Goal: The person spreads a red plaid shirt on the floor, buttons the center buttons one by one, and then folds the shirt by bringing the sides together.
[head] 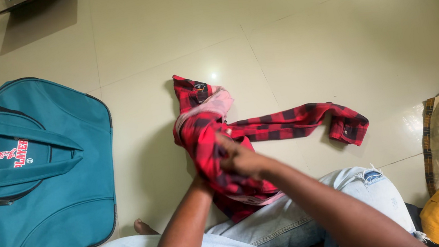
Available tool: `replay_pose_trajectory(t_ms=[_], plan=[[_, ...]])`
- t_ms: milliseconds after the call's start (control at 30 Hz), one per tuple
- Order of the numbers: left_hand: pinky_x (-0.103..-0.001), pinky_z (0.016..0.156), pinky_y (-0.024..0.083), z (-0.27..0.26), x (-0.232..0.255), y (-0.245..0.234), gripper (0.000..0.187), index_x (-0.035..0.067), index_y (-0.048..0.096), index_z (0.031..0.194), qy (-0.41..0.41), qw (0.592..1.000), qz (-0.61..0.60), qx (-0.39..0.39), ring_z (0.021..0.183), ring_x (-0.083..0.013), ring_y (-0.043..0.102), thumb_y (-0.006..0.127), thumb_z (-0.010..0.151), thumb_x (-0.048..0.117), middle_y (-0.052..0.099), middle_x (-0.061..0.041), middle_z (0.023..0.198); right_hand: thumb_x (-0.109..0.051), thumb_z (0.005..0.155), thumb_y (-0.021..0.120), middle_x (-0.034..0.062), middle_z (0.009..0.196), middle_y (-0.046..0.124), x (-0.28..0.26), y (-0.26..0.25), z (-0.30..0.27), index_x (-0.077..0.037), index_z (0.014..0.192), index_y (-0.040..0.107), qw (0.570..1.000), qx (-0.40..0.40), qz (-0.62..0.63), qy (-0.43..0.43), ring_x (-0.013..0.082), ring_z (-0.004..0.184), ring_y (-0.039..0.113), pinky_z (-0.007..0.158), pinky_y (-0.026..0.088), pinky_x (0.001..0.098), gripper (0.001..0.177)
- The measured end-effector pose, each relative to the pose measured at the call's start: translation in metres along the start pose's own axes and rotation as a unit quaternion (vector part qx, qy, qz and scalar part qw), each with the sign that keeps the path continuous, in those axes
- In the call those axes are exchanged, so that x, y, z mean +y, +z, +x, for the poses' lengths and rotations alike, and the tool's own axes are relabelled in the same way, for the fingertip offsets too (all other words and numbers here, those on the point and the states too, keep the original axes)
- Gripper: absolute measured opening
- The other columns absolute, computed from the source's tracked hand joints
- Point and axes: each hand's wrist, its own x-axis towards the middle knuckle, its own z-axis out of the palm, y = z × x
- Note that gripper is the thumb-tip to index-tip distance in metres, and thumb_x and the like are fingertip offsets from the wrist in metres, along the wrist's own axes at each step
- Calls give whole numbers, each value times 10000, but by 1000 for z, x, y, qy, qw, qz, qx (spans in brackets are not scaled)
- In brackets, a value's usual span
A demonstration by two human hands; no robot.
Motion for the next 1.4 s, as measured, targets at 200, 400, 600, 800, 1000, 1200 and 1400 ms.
replay_pose_trajectory(t_ms=[200, 400, 600, 800, 1000, 1200, 1400], plan=[[-396, 866, 473, 81, 12, -63, 296, 51, 665, 1226, -289, 930, -83, 213, 959, -245, 595, 527, 965, 38, 689, -105, 1058, 71, 897, 400, 117, 1126, 706, -72, -117, -22, -36, 1489, 513, 981, 180, 6, 65, 199, 861, 695, 704, 618, 352, 613], [-343, 942, 530, 144, 162, -184, 314, 62, 615, 1219, -78, 922, 91, 369, 1062, -273, 668, 488, 955, -50, 710, -123, 1135, 95, 829, 404, 142, 1074, 756, -125, -159, -77, -43, 1190, 723, 746, 429, -431, -272, 275, 947, 719, 858, 574, 374, 501], [-559, 980, 482, 125, 203, -197, 644, 47, 480, 1471, -97, 820, 526, 203, 1217, -452, 552, 629, 846, 86, 476, -245, 1376, -212, 869, 728, 212, 1032, 705, -79, -204, -62, -46, 1334, 694, 499, 479, -722, -15, 416, 1023, 631, 753, 498, 583, 495], [-606, 990, 482, 63, 169, -133, 626, 11, 457, 1427, -260, 777, 572, -39, 1291, -413, 536, 681, 957, 358, 460, -224, 1495, -338, 1012, 612, 99, 1284, 710, -55, -217, -64, -183, 1163, 736, 637, 462, -611, 90, 321, 1279, 614, 1019, 532, 482, 249], [-541, 978, 480, 40, 124, -35, 891, -69, 545, 1246, -282, 871, 398, 64, 1176, -485, 580, 885, 721, 565, 572, -321, 1296, -411, 746, 912, 201, 1440, 510, -14, -231, -50, -261, 1237, 770, 654, 133, -710, 225, 427, 1328, 456, 985, 439, 492, 533], [-432, 1010, 519, 19, 139, -1, 672, 34, 555, 1364, -403, 905, -124, -60, 1240, -325, 652, 723, 822, 395, 686, -196, 1332, -357, 812, 827, 63, 1152, 761, 10, -190, -38, -153, 1200, 759, 776, -17, -505, 378, 259, 1084, 723, 927, 610, 409, 444], [-477, 832, 593, 39, 152, -67, 662, 84, 536, 1428, -562, 750, 95, -335, 1141, -414, 698, 622, 979, 562, 659, -298, 1327, -310, 847, 792, 17, 1029, 806, -40, -172, -53, -116, 1068, 752, 794, -5, -432, 427, 167, 906, 784, 765, 638, 354, 297]])
